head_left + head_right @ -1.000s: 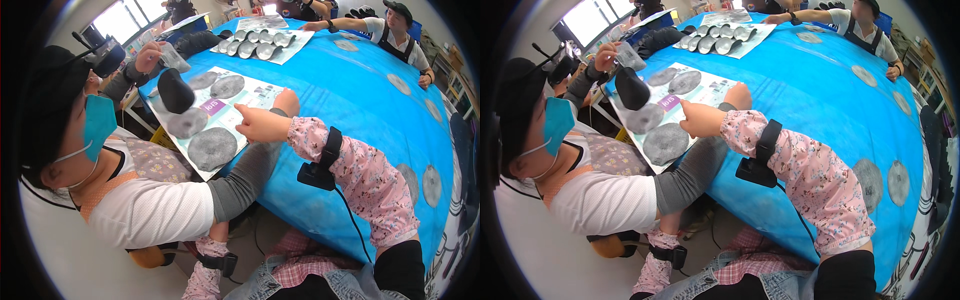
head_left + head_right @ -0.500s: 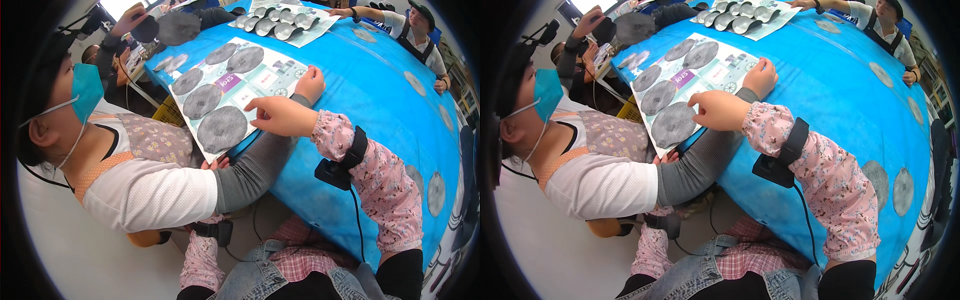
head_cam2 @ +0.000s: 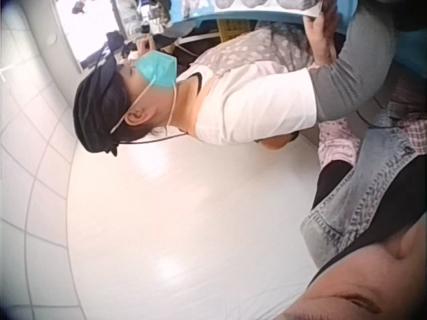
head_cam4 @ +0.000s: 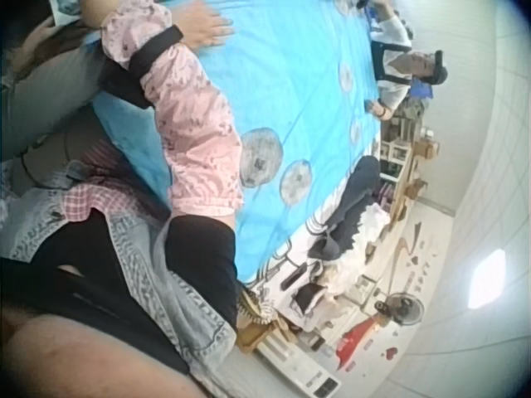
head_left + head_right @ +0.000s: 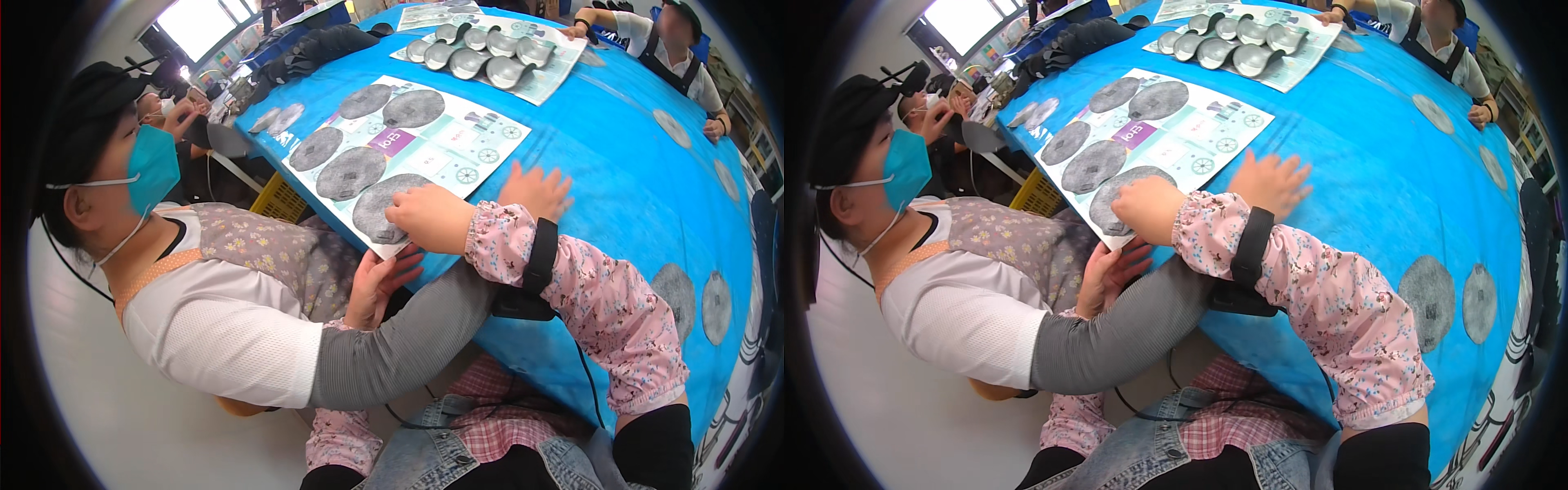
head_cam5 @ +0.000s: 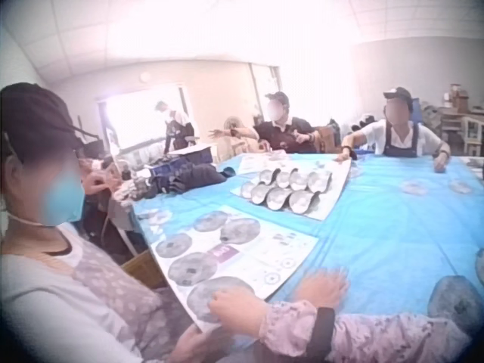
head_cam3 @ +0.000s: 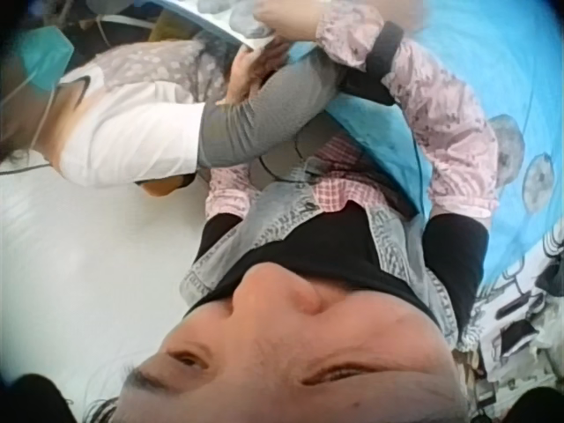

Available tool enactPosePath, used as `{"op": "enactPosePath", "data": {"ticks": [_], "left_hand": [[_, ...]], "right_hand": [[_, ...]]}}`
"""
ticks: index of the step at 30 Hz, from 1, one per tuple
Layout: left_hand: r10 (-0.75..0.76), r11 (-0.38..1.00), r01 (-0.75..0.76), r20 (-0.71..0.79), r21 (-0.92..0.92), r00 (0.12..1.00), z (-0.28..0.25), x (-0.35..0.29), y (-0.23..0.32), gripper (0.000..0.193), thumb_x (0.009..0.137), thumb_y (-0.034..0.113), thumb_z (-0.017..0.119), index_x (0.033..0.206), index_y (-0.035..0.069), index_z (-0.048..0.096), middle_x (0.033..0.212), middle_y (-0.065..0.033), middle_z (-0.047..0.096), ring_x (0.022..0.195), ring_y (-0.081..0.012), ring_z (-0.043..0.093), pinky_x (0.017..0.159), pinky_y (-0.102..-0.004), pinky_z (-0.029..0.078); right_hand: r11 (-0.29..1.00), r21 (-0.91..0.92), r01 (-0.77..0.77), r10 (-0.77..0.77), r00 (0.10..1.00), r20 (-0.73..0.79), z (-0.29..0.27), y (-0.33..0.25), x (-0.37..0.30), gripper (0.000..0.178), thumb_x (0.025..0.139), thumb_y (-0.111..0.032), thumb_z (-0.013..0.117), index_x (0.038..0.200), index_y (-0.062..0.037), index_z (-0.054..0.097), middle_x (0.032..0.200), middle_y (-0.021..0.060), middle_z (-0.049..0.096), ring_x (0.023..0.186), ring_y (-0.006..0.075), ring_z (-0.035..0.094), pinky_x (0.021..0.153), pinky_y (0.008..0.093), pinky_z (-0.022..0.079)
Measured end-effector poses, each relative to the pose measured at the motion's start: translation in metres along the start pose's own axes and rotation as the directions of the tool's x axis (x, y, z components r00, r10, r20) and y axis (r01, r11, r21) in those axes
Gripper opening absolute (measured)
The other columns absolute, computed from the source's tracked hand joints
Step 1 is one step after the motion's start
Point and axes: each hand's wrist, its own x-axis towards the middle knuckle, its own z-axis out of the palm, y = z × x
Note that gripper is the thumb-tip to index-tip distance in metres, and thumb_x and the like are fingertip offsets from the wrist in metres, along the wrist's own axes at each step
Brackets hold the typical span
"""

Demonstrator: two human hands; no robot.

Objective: Inspecting and handling gray and black circular and shaped shoe components on a table.

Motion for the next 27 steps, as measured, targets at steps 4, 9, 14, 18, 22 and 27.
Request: {"op": "enactPosePath", "data": {"ticks": [4,9,14,18,22,27], "left_hand": [[-0.148,0.943,0.068,-0.226,-0.327,0.963,-0.029,-0.067,0.002,0.036,0.092,0.02,0.041,0.122,0.001,0.037,0.113,-0.0164,0.053,0.104,-0.0253,0.054,0.087,-0.0372,0.045],[-0.174,0.904,0.047,-0.266,-0.424,0.948,-0.033,-0.071,-0.005,0.032,0.087,0.018,0.05,0.115,0.002,0.047,0.104,-0.0118,0.058,0.093,-0.0215,0.057,0.079,-0.0315,0.048],[0.235,0.876,-0.352,0.347,0.329,0.908,-0.03,-0.032,0.027,0.035,0.084,0.02,0.053,0.113,0.001,0.048,0.105,-0.0138,0.058,0.085,-0.0189,0.059,0.075,-0.0278,0.049],[-0.207,0.971,0.171,-0.227,-0.168,0.952,-0.028,-0.067,0.01,0.033,0.092,0.022,0.044,0.115,-0.001,0.044,0.109,-0.0167,0.057,0.078,-0.0142,0.061,0.074,-0.0267,0.05],[-0.21,0.96,0.173,-0.16,-0.219,0.965,-0.032,-0.061,0.015,0.033,0.091,0.019,0.045,0.116,-0.002,0.043,0.111,-0.0164,0.056,0.078,-0.0112,0.061,0.075,-0.0263,0.05],[-0.281,0.917,0.226,-0.129,-0.329,0.951,-0.061,-0.077,-0.004,0.034,0.091,0.018,0.046,0.119,-0.001,0.041,0.118,-0.0155,0.052,0.084,-0.0109,0.059,0.079,-0.0272,0.05]], "right_hand": [[0.998,-0.029,0.052,-0.053,0.997,-0.047,0.011,-0.008,0.008,0.019,0.065,-0.008,0.062,0.08,-0.0035,0.051,0.082,0.009,0.054,0.073,0.0267,0.059,0.062,0.0359,0.047],[0.99,0.139,0.002,0.028,0.976,-0.216,0.011,-0.006,0.016,0.015,0.068,-0.006,0.056,0.081,-0.005,0.049,0.078,0.0097,0.054,0.073,0.0283,0.057,0.062,0.0357,0.046],[0.951,0.308,-0.038,0.12,0.96,-0.252,0.013,0.022,0.004,0.008,0.07,-0.008,0.059,0.075,-0.004,0.054,0.073,0.0101,0.058,0.073,0.0279,0.058,0.063,0.0368,0.045],[0.768,0.601,-0.221,0.347,0.932,-0.1,0.001,0.031,0.016,0.012,0.069,-0.011,0.066,0.077,-0.0024,0.064,0.074,0.0104,0.064,0.071,0.0207,0.061,0.066,0.03,0.046],[0.559,0.737,-0.38,0.568,0.823,-0.006,-0.006,0.078,0.018,0.02,0.074,-0.017,0.066,0.087,-0.0017,0.065,0.08,0.0076,0.064,0.073,0.0125,0.059,0.065,0.0254,0.047],[0.202,0.924,-0.324,0.746,0.663,0.069,-0.041,0.123,-0.01,0.024,0.079,-0.024,0.065,0.092,-0.0035,0.062,0.09,0.0019,0.061,0.084,0.0102,0.057,0.074,0.0252,0.047]]}}
